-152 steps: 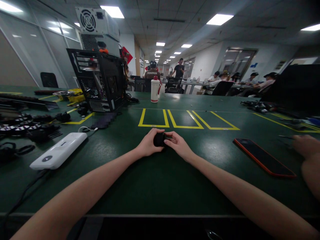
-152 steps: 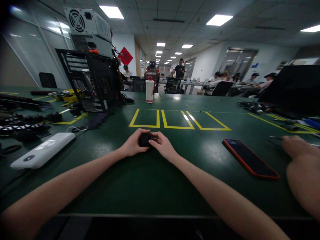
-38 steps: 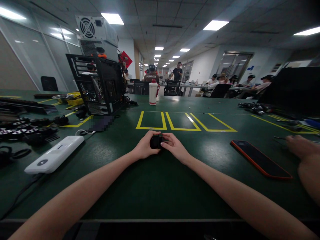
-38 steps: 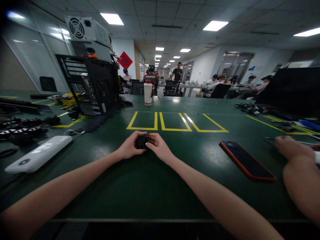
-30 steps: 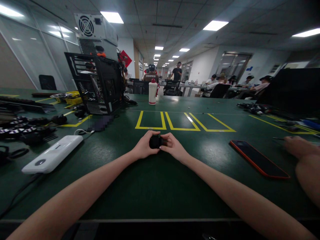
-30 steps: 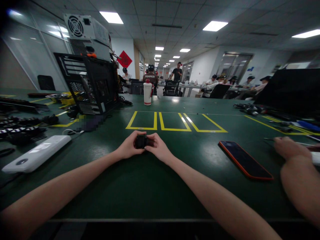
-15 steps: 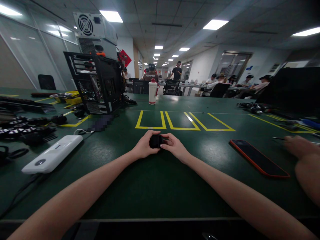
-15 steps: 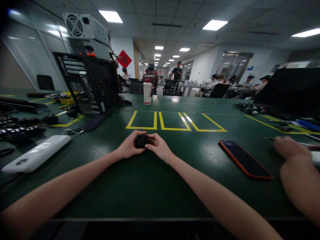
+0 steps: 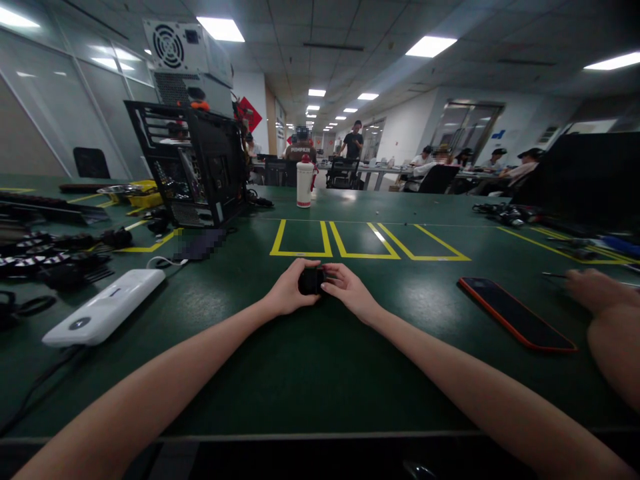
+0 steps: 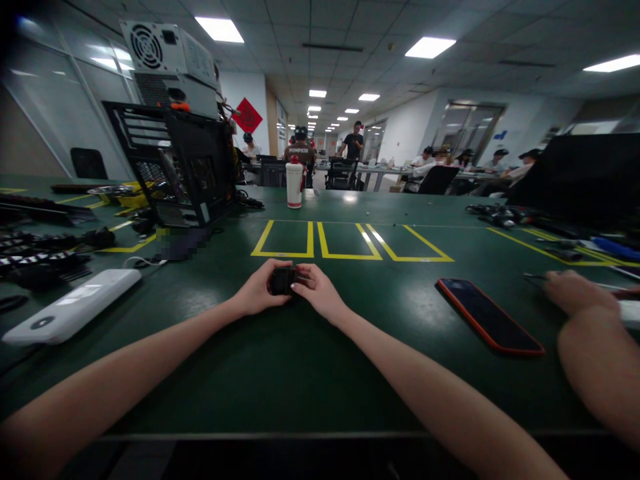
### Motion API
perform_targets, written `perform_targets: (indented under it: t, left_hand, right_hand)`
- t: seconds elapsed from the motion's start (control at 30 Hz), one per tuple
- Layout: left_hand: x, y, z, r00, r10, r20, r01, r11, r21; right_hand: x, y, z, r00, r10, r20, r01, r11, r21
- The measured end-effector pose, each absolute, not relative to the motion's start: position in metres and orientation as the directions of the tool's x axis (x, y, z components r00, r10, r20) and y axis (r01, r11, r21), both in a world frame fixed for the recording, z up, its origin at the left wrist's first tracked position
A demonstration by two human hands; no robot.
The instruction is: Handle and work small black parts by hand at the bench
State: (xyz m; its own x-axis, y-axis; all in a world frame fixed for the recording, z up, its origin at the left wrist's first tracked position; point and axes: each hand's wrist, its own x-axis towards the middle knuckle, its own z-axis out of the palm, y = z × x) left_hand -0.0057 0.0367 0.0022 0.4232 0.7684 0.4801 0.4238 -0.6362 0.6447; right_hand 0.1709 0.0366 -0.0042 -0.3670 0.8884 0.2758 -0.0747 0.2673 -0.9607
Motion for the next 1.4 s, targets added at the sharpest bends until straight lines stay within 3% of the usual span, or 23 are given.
perform_targets:
  t: [0.3,0.6,0.83,1.0,1.4]
  left_hand:
    - [-0.006,0.038,0.0,0.421,0.762,0.493,0.393,-0.643,0.658]
    - [-0.007,0.042,-0.003,0.431,0.751,0.5,0.378,-0.654,0.655]
    - [-0.009,0.056,-0.006,0.442,0.755,0.485,0.337,-0.641,0.69]
    - [-0.008,0.066,-0.005,0.452,0.799,0.396,0.372,-0.572,0.731]
    - [-0.017,0.003,0.01,0.551,0.813,0.188,0.361,-0.436,0.824]
  right_hand:
    - [0.17,0.035,-0.005,-0.402,0.875,0.27,-0.046,0.275,-0.96]
    - [0.169,0.037,-0.01,-0.401,0.857,0.323,0.205,0.427,-0.88]
    - [0.173,0.029,-0.007,-0.442,0.844,0.303,0.497,0.512,-0.701]
    - [0.173,0.026,-0.006,-0.405,0.866,0.292,0.61,0.494,-0.62]
    - [0.178,-0.019,0.016,-0.47,0.849,0.242,0.641,0.517,-0.567]
